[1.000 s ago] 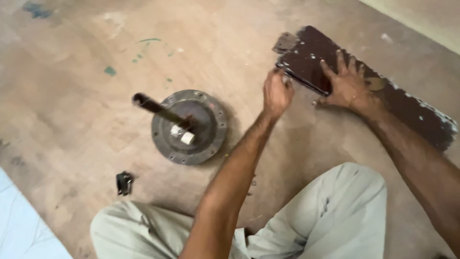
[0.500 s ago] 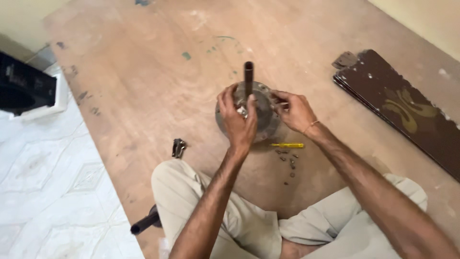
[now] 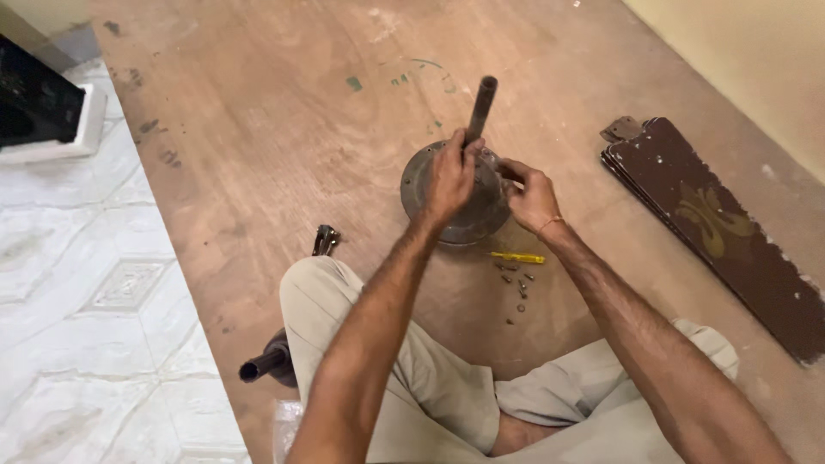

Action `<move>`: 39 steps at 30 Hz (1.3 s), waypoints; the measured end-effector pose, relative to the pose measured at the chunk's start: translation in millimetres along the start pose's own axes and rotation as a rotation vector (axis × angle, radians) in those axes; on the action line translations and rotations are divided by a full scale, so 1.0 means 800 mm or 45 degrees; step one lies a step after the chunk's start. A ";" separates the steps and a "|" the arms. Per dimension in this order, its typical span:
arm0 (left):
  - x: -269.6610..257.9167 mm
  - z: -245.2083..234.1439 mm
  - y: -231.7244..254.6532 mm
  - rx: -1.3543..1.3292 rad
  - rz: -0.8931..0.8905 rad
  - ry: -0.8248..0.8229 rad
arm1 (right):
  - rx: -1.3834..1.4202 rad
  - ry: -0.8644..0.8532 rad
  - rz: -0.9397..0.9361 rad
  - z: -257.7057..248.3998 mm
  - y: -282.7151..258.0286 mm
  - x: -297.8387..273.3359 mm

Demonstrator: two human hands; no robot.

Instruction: The person assembles a ceiling fan by attaching blades to the central motor housing using a screwdriver. They secure each blade with screws and washers, then remove the central rod and attach a decorative cap to the motor housing.

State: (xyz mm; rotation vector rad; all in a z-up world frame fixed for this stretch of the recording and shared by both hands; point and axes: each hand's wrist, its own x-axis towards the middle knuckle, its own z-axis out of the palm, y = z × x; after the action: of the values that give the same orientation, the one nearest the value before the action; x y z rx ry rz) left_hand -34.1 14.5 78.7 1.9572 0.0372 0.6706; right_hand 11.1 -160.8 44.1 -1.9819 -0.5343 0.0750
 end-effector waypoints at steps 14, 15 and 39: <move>0.014 -0.020 -0.036 -0.207 -0.302 -0.118 | 0.265 -0.139 0.600 0.045 0.123 0.005; 0.014 -0.019 -0.041 -0.207 -0.267 -0.093 | 0.315 -0.117 0.616 0.047 0.122 0.002; 0.003 -0.003 -0.070 0.149 -0.203 0.148 | 1.018 -0.224 1.023 0.054 0.045 -0.011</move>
State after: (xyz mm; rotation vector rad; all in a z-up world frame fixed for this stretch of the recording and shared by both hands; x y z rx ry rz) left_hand -18.8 44.1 33.3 2.0002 0.3068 0.6886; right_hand 2.8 -141.4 -9.1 -1.2832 0.2118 0.8319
